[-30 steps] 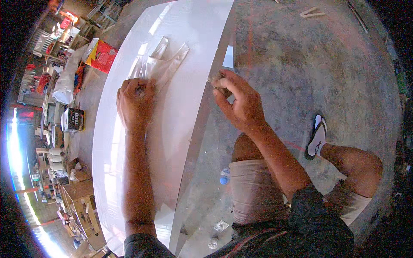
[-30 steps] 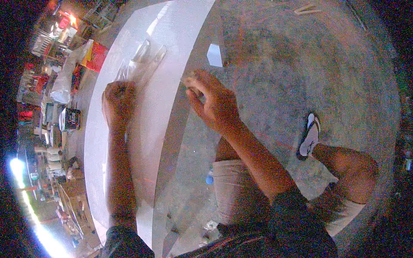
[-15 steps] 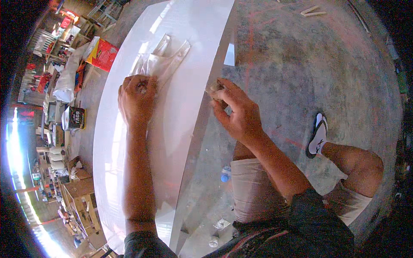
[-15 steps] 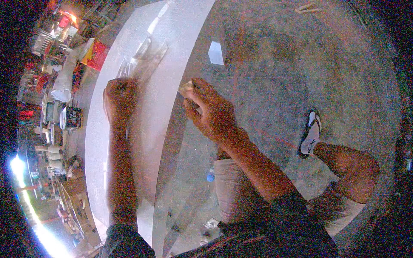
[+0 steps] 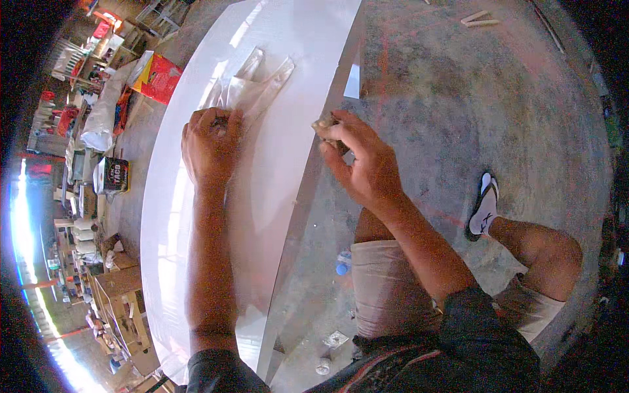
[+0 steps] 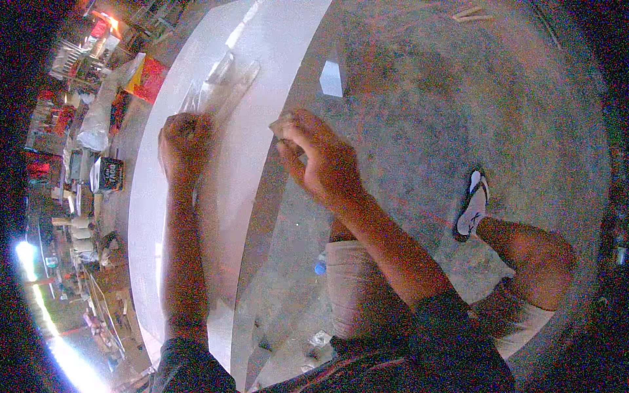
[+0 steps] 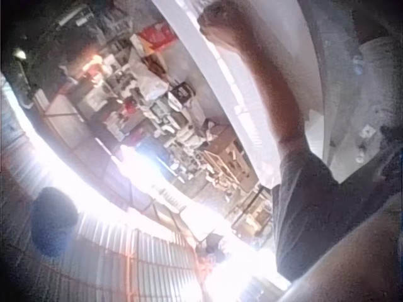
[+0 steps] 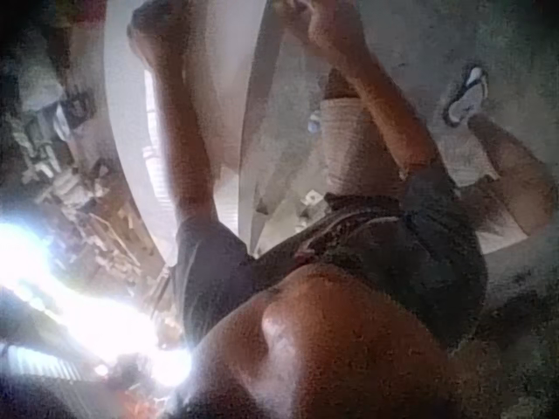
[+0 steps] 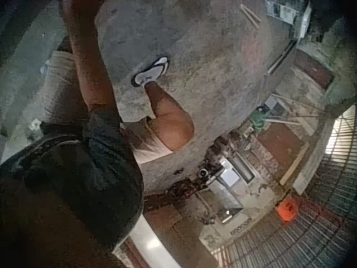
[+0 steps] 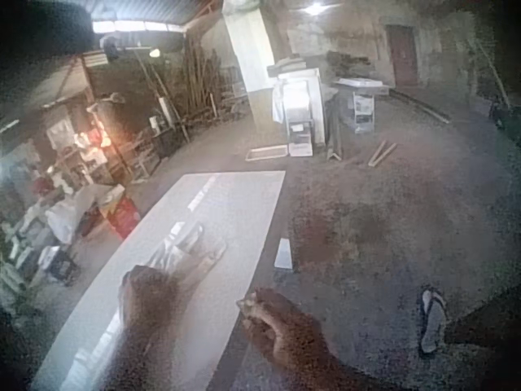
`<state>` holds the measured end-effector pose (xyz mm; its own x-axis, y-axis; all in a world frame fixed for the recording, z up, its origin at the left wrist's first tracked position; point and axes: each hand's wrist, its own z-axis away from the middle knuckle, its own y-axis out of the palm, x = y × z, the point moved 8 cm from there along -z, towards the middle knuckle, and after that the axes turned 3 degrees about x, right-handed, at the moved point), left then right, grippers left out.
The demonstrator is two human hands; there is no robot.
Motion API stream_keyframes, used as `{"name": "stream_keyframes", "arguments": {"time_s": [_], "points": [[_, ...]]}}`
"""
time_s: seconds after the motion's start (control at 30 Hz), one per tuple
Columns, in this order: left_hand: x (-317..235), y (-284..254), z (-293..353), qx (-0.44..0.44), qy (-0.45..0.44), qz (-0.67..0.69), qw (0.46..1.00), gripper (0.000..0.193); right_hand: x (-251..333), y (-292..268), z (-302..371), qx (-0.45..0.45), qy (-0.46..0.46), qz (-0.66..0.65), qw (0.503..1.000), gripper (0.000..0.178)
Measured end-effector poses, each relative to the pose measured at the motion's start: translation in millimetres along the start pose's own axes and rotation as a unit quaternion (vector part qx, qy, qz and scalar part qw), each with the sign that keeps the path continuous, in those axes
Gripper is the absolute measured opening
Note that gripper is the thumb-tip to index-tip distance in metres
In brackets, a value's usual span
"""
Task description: Mix putty with water and apply it to the edge of a white table to repair damage.
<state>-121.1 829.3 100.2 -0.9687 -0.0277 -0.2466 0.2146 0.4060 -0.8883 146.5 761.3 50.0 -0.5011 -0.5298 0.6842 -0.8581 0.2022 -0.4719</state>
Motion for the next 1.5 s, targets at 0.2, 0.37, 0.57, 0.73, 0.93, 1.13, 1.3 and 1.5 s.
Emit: {"name": "stream_keyframes", "arguments": {"time_s": [0.2,0.37,0.57,0.73,0.93,1.13,1.3,1.5], "points": [[1,0,0,0.013,-0.009,0.0,1.0,0.033,12,0,13,0.013,0.031,-0.021,0.999,0.019],[-1,-1,0,0.014,-0.014,0.011,1.0,0.032,19,5,18,0.026,0.03,-0.028,0.999,0.02],[-1,-2,2,0.005,-0.013,-0.004,1.0,0.029,29,5,28,0.059,0.059,-0.039,0.996,0.021],[-1,-3,1,-0.008,-0.001,0.015,1.0,0.028,38,4,37,0.133,0.107,0.022,0.985,0.023],[-1,-1,0,0.002,-0.003,-0.001,1.0,0.03,49,5,42,0.119,0.092,0.049,0.987,0.024],[-3,-3,2,-0.003,-0.003,-0.001,1.0,0.031,51,13,54,0.065,0.03,0.018,0.997,0.022],[2,0,1,0.018,-0.02,0.005,1.0,0.031,59,14,67,-0.008,-0.019,-0.01,1.0,0.025],[-1,-2,0,-0.002,0.004,0.015,1.0,0.03,52,34,83,0.128,0.066,-0.055,0.988,0.028]]}}
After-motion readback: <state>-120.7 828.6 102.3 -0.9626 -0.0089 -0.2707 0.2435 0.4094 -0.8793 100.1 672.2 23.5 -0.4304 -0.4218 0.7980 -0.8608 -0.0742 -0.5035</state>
